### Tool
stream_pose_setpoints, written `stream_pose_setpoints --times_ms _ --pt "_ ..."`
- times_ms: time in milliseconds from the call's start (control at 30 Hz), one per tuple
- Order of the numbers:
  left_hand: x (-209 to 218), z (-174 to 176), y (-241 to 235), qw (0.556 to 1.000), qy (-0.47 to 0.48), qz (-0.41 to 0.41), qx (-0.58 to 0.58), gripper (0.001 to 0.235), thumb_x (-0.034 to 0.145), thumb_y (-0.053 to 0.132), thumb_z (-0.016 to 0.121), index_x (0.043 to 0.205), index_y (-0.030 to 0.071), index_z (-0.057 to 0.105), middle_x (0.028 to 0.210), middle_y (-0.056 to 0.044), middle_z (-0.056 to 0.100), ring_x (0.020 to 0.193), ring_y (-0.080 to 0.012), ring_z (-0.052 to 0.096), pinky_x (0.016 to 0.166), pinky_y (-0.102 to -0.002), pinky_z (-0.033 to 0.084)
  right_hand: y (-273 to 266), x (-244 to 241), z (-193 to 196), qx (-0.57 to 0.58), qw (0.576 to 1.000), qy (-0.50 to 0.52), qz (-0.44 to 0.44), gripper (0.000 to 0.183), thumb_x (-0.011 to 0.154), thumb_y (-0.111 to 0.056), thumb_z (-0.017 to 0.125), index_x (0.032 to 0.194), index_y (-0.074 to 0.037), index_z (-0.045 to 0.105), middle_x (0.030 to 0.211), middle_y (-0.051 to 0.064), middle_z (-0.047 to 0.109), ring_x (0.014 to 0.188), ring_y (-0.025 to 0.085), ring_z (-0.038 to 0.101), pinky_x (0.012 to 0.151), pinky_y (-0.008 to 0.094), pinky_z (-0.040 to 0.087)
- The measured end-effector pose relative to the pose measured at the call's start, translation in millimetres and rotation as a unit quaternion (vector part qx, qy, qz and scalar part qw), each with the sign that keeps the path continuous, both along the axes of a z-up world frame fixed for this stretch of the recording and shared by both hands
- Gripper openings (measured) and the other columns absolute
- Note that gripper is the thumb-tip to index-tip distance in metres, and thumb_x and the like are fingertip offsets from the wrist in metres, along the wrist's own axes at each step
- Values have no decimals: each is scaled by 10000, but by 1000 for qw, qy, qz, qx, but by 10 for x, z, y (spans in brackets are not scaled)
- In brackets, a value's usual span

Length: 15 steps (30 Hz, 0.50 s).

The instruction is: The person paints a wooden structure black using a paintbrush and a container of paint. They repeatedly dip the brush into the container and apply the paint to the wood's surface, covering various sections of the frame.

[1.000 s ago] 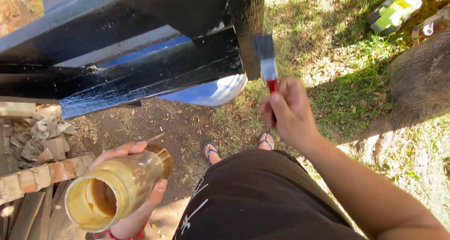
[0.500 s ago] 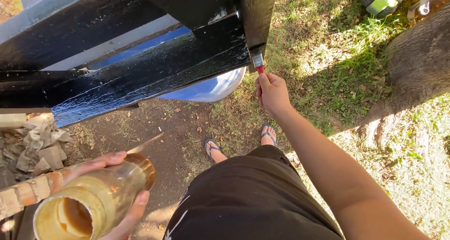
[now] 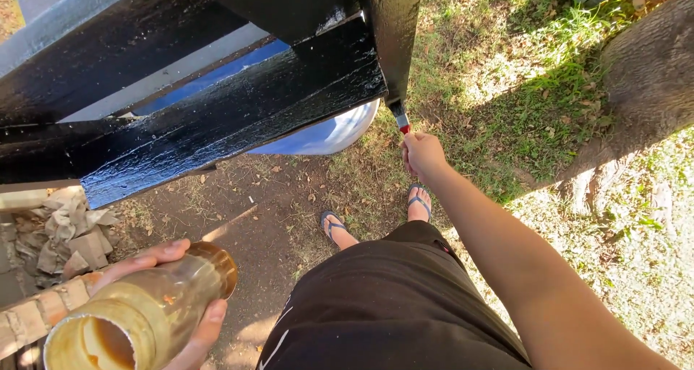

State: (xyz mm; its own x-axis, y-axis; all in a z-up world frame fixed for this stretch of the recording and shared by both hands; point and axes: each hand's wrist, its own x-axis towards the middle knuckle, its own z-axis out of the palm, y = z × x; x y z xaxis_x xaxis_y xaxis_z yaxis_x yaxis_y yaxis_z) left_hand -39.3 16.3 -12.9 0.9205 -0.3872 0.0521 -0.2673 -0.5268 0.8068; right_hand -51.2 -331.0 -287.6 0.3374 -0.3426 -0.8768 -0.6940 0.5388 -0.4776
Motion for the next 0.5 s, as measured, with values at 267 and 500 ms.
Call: stream_pose_setpoints --times_ms 267,500 --pt "-71 35 -163 999 -5 26 -39 663 664 57 740 1235 76 405 1239 -138 588 1264 -265 615 1215 -401 445 -80 -122 782 -209 939 -261 82 281 1078 -193 427 872 -81 583 531 26 506 417 121 404 411 263 315" --pt "-61 49 -139 1000 -15 3 -11 674 650 81 756 1215 70 390 1218 -141 585 1249 -261 617 1210 -406 444 -91 -187 907 -320 878 -339 109 248 1069 -202 426 925 -81 586 646 6 532 510 104 469 430 244 394"
